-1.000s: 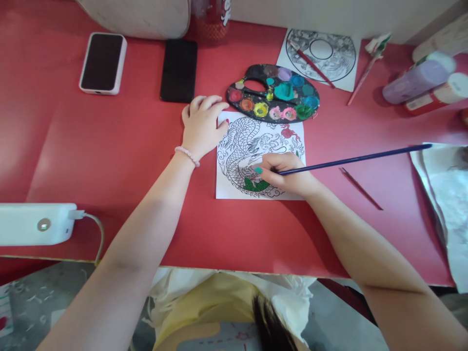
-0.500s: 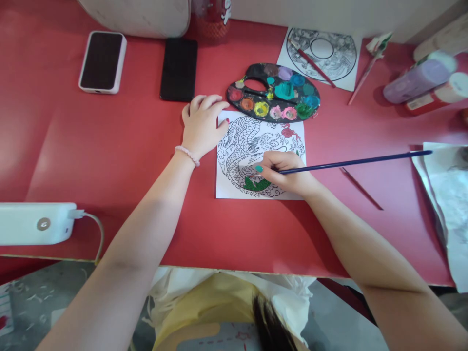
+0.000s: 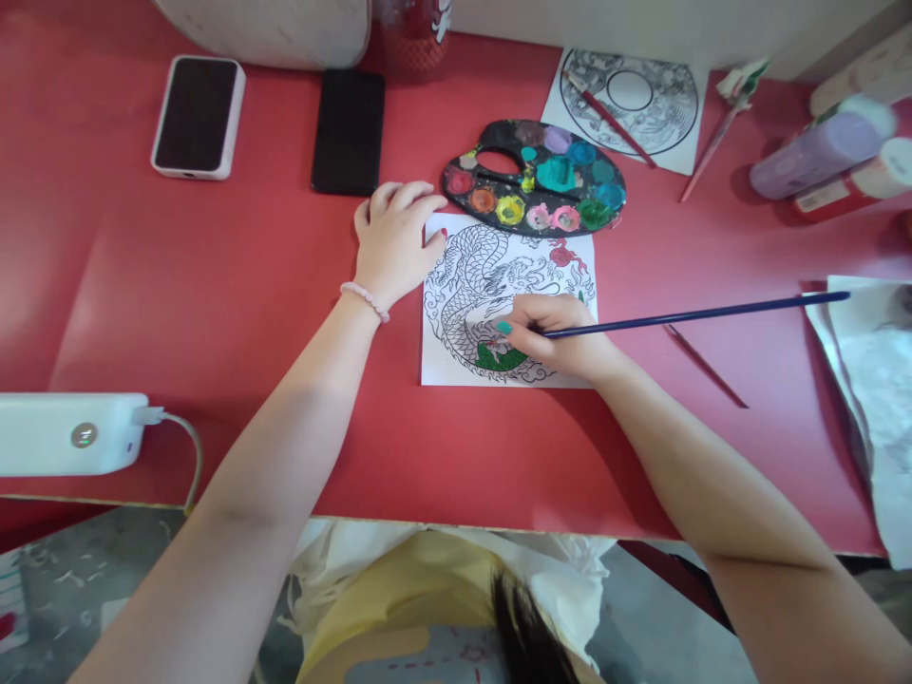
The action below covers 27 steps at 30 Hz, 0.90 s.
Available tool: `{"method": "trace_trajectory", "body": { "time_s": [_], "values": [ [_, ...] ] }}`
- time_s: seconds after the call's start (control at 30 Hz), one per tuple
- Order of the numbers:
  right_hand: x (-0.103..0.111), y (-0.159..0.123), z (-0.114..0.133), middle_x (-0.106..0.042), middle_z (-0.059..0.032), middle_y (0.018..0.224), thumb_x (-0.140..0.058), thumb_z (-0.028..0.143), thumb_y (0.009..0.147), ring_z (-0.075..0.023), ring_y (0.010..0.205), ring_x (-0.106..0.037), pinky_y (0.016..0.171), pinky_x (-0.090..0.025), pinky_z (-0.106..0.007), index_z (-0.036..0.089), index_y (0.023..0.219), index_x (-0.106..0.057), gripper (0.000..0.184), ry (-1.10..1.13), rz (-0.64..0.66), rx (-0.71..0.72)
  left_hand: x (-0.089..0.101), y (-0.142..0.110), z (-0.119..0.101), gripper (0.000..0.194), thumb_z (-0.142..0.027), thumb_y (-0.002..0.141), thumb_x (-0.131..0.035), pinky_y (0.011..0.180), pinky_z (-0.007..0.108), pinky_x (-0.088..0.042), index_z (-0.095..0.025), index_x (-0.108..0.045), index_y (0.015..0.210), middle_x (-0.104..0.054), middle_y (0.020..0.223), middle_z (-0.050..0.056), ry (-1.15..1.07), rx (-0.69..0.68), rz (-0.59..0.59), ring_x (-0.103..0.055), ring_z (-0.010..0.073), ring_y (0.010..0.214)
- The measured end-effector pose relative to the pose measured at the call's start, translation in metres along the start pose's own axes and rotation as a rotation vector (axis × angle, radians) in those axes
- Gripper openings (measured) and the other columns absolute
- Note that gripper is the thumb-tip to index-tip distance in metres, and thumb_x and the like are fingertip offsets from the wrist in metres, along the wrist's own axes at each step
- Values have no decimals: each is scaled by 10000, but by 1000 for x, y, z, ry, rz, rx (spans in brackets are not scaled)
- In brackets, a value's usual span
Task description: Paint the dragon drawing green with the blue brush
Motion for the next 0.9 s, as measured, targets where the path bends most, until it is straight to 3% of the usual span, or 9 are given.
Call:
{"method": "trace_trajectory", "body": {
  "time_s": [0.4, 0.9],
  "values": [
    [0, 0, -1, -383, 53, 535, -568, 265, 858, -76, 500, -324, 479, -255, -245, 209, 574, -350, 362, -4, -2, -11, -4, 0, 2, 403, -363, 896, -494, 1181, 590, -220, -392, -583, 1288, -514, 1444, -25, 13, 23, 37, -297, 350, 1420],
    [-1, 0, 0, -384, 56, 527, -577, 280, 862, -79, 497, -325, 488, -258, -246, 210, 578, -350, 370, -4, 11, -14, -2, 1, 3, 448, -392, 877, -510, 1162, 563, -285, -441, -557, 1320, -577, 1374, -46, 37, -8, -15, -339, 327, 1390]
  ]
}}
Point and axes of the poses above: each hand's wrist, its own y-axis towards the middle knuckle, its own x-axis out of the back of the hand, z = x × y, the point moved 10 cm from there along y, towards the middle knuckle
